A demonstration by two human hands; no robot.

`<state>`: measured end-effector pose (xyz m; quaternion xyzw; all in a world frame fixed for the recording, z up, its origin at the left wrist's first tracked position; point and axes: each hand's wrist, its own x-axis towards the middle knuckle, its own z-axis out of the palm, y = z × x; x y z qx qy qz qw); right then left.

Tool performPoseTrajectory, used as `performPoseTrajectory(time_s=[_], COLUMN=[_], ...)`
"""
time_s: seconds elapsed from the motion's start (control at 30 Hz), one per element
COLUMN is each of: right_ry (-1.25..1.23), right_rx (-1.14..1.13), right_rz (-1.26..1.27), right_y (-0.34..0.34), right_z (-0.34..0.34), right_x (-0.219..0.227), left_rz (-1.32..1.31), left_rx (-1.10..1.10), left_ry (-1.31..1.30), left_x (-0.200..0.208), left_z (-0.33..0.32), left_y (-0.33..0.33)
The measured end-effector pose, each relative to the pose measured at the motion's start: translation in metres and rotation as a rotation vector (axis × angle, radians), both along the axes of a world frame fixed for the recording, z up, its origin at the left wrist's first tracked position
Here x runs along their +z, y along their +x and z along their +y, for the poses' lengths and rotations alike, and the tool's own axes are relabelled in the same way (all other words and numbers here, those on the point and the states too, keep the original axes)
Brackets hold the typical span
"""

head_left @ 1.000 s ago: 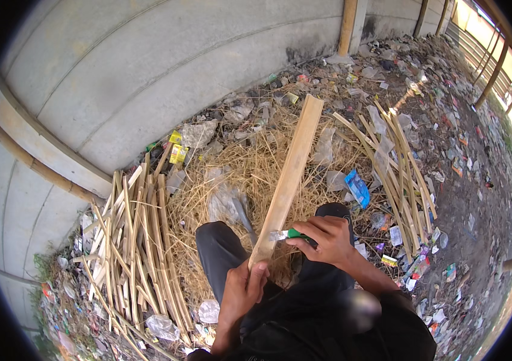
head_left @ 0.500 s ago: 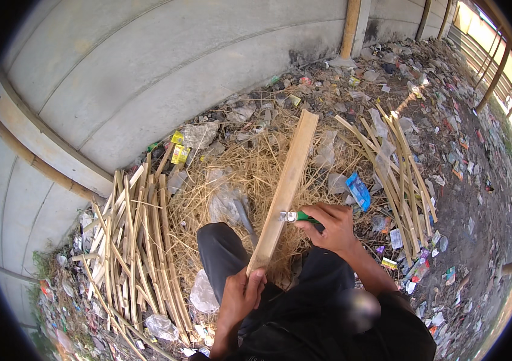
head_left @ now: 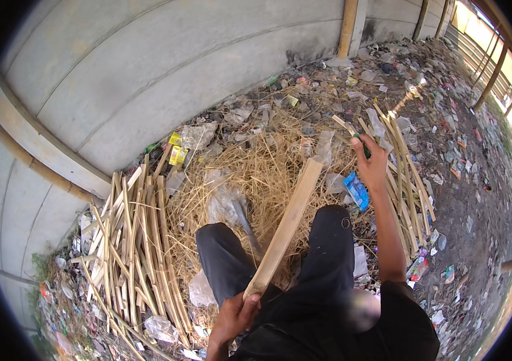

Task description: The person sits on the ground and uses a utility knife to shave thin strips from a long bamboo pole. They hold the pole with their left hand and repeatedly scrape along its length with the knife in their right hand, creating a pile of shavings.

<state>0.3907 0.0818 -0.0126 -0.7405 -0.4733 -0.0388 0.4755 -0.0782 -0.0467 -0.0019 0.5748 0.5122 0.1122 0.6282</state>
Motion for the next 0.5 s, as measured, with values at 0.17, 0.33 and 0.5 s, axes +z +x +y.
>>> performPoseTrajectory(time_s=[0.17,0.33,0.5], right_ry=[-0.035,0.003,-0.090], right_rx=[0.307,0.507,0.585], right_rz=[0.267,0.531,0.549], right_y=[-0.043,-0.087,-0.100], right_z=[-0.013,-0.021,-0.025], right_x=[-0.013,-0.014,-0.010], left_rz=[-0.031,-0.054,-0.023], left_rx=[0.131,0.107,0.072], left_ry=[0.018,0.044,0.082], left_x=[-0.010,-0.005,-0.002], left_z=[0.014,0.019,0.021], left_y=[0.004,0.014,0.015])
